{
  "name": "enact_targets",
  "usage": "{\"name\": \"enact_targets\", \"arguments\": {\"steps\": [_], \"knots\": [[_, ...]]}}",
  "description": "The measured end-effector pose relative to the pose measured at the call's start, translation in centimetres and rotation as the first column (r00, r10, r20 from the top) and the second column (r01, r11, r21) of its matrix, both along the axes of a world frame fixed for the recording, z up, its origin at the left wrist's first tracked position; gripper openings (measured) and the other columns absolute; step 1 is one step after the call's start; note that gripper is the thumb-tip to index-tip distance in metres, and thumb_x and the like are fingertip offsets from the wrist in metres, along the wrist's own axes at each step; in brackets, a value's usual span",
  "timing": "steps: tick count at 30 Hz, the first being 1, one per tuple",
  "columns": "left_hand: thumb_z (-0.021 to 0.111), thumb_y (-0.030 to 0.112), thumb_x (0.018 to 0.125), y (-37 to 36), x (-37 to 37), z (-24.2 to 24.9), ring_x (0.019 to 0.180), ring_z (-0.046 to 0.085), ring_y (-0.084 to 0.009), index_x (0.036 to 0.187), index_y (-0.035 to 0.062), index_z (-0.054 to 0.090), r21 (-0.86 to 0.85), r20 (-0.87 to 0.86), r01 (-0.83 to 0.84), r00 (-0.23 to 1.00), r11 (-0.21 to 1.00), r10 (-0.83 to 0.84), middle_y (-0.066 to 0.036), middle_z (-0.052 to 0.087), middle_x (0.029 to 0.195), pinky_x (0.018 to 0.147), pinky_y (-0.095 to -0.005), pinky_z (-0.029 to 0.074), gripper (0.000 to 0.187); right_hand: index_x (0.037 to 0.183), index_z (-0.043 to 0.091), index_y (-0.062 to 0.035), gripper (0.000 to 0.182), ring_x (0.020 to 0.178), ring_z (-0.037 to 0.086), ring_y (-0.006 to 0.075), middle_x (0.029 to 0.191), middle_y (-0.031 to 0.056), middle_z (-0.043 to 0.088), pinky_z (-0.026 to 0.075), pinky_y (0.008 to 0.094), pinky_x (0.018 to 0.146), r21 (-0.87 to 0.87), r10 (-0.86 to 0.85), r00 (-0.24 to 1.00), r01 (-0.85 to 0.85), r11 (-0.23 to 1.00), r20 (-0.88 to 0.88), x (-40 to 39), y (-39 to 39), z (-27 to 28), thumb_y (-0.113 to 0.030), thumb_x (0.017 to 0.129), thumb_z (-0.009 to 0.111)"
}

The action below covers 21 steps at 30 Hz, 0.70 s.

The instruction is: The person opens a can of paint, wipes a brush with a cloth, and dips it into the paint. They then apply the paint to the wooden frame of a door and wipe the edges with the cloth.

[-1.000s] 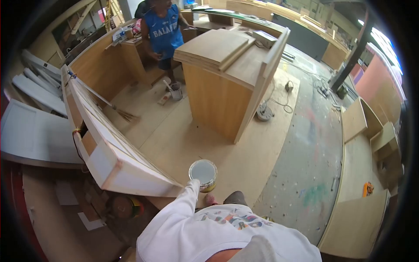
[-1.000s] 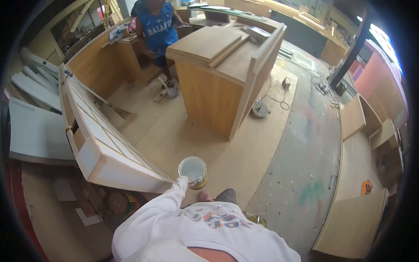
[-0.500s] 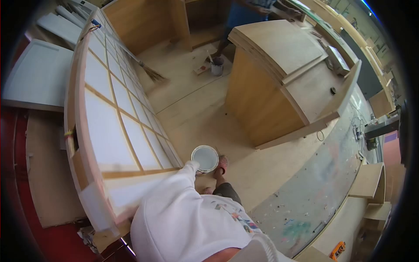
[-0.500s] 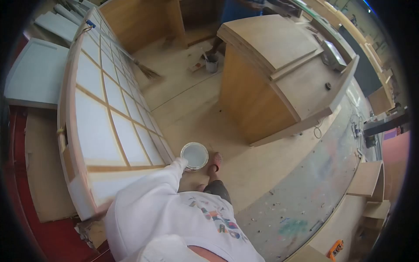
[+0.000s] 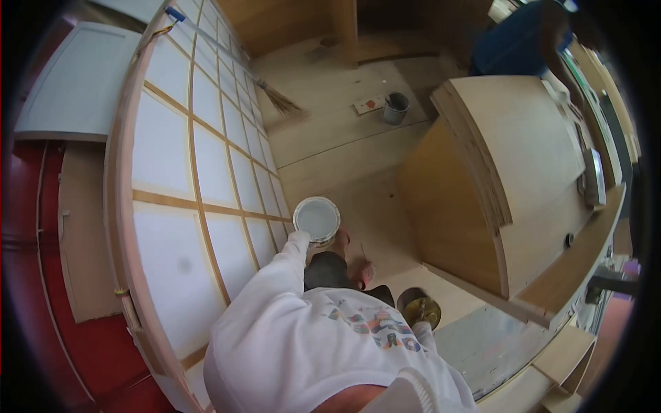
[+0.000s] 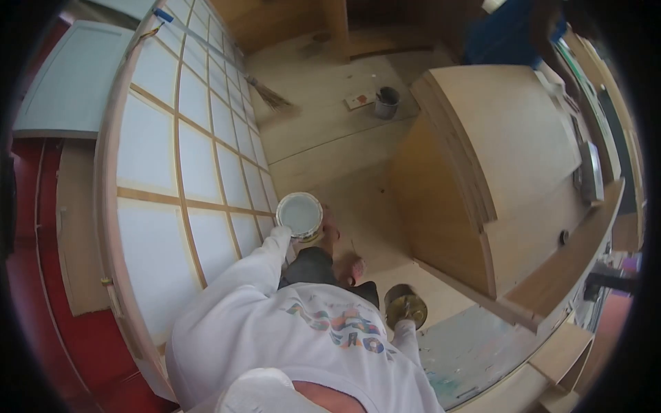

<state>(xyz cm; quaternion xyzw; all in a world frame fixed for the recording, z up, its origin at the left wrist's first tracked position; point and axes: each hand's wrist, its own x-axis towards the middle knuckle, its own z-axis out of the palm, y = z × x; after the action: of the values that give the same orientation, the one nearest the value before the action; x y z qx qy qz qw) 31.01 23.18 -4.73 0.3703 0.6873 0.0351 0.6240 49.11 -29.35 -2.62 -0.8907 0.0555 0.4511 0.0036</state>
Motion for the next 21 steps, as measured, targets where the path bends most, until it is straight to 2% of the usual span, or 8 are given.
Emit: {"name": "enact_targets", "arguments": {"steps": [4, 6, 7, 10, 12, 16, 18, 21], "knots": [[0.045, 0.011, 0.079, 4.5, 2.0, 2.0, 0.062, 0.064, -0.0223, 0.083, 0.001, 0.063, -0.171, -0.114, -0.033, 0.993, 0.985, 0.014, -0.019, 0.063, 0.08, 0.045, -0.0319, 0.051, 0.021, 0.106, 0.061, -0.0095, 0.029, 0.104, 0.055, 0.0254, 0.11, 0.011, 0.059, 0.044, 0.0353, 0.086, -0.048, 0.124, 0.992, -0.123, 0.991, 0.023, 6.2, 6.3, -0.1, -0.014, 0.08, 0.048], [0.048, 0.013, 0.079, 6.7, 3.5, 2.9, 0.062, 0.064, -0.0213, 0.077, 0.0006, 0.064, -0.11, -0.137, -0.32, 0.942, 0.941, 0.305, -0.018, 0.064, 0.079, 0.043, -0.0318, 0.048, 0.021, 0.105, 0.061, -0.0096, 0.029, 0.104, 0.055, 0.0254, 0.11, 0.011, 0.059, 0.044, 0.0354, 0.086, -0.074, 0.167, 0.986, -0.165, 0.984, 0.029, 9.5, 9.9, 0.7, -0.014, 0.081, 0.048], [0.048, 0.013, 0.079, 7.9, 3.5, 2.5, 0.062, 0.064, -0.0213, 0.077, 0.0006, 0.064, -0.127, -0.145, -0.333, 0.938, 0.934, 0.315, -0.018, 0.064, 0.079, 0.043, -0.0318, 0.048, 0.021, 0.105, 0.061, -0.0096, 0.029, 0.104, 0.055, 0.0254, 0.11, 0.0109, 0.059, 0.044, 0.0354, 0.086, -0.092, 0.198, 0.98, -0.194, 0.977, 0.033, 11.1, 11.6, 1.5, -0.014, 0.081, 0.047], [0.048, 0.014, 0.08, 11.7, 4.8, 3.9, 0.062, 0.064, -0.0226, 0.086, -0.0021, 0.061, -0.135, -0.356, -0.042, 0.935, 0.99, -0.009, -0.019, 0.063, 0.083, 0.045, -0.0313, 0.05, 0.021, 0.105, 0.062, -0.0098, 0.028, 0.105, 0.054, 0.0253, 0.111, 0.0109, 0.059, 0.044, 0.0355, 0.086, -0.132, 0.334, 0.942, -0.327, 0.936, 0.03, 16.1, 18.5, 3.4, -0.014, 0.082, 0.047], [0.051, 0.014, 0.081, 14.1, 6.0, 7.8, 0.063, 0.064, -0.0245, 0.097, -0.0034, 0.057, -0.117, -0.309, -0.043, 0.951, 0.992, 0.005, -0.019, 0.063, 0.083, 0.046, -0.0312, 0.052, 0.025, 0.105, 0.062, -0.0099, 0.028, 0.105, 0.054, 0.0253, 0.111, 0.0108, 0.058, 0.044, 0.0355, 0.086, -0.151, 0.436, 0.9, -0.428, 0.891, 0.02, 19.3, 23.3, 3.9, -0.014, 0.082, 0.046], [0.051, 0.012, 0.082, 17.2, 6.2, 6.0, 0.064, 0.064, -0.0267, 0.11, -0.0023, 0.051, -0.197, -0.235, -0.345, 0.925, 0.918, 0.297, -0.018, 0.063, 0.084, 0.049, -0.0304, 0.054, 0.031, 0.105, 0.062, -0.0101, 0.028, 0.106, 0.054, 0.0252, 0.112, 0.0108, 0.058, 0.044, 0.0357, 0.087, -0.182, 0.669, 0.743, -0.659, 0.73, -0.009, 24.9, 33.5, 3.7, -0.014, 0.083, 0.045], [0.05, 0.012, 0.084, 18.1, 6.7, 7.9, 0.064, 0.064, -0.0272, 0.107, -0.003, 0.052, -0.12, -0.236, -0.23, 0.952, 0.966, 0.197, -0.018, 0.063, 0.087, 0.048, -0.0301, 0.054, 0.028, 0.105, 0.062, -0.0102, 0.028, 0.106, 0.054, 0.0251, 0.112, 0.0107, 0.058, 0.044, 0.0357, 0.087, -0.187, 0.784, 0.62, -0.773, 0.606, -0.023, 27.0, 39.3, 2.6, -0.014, 0.083, 0.044], [0.049, 0.012, 0.085, 19.2, 7.5, 8.3, 0.067, 0.065, -0.0274, 0.107, -0.003, 0.052, -0.054, -0.261, -0.288, 0.928, 0.956, 0.265, -0.019, 0.062, 0.09, 0.048, -0.0301, 0.054, 0.027, 0.105, 0.062, -0.0104, 0.028, 0.107, 0.053, 0.0251, 0.113, 0.0107, 0.058, 0.044, 0.0358, 0.087, -0.194, 0.921, 0.388, -0.907, 0.373, -0.044, 30.3, 47.6, 0.5, -0.014, 0.084, 0.044]]}}
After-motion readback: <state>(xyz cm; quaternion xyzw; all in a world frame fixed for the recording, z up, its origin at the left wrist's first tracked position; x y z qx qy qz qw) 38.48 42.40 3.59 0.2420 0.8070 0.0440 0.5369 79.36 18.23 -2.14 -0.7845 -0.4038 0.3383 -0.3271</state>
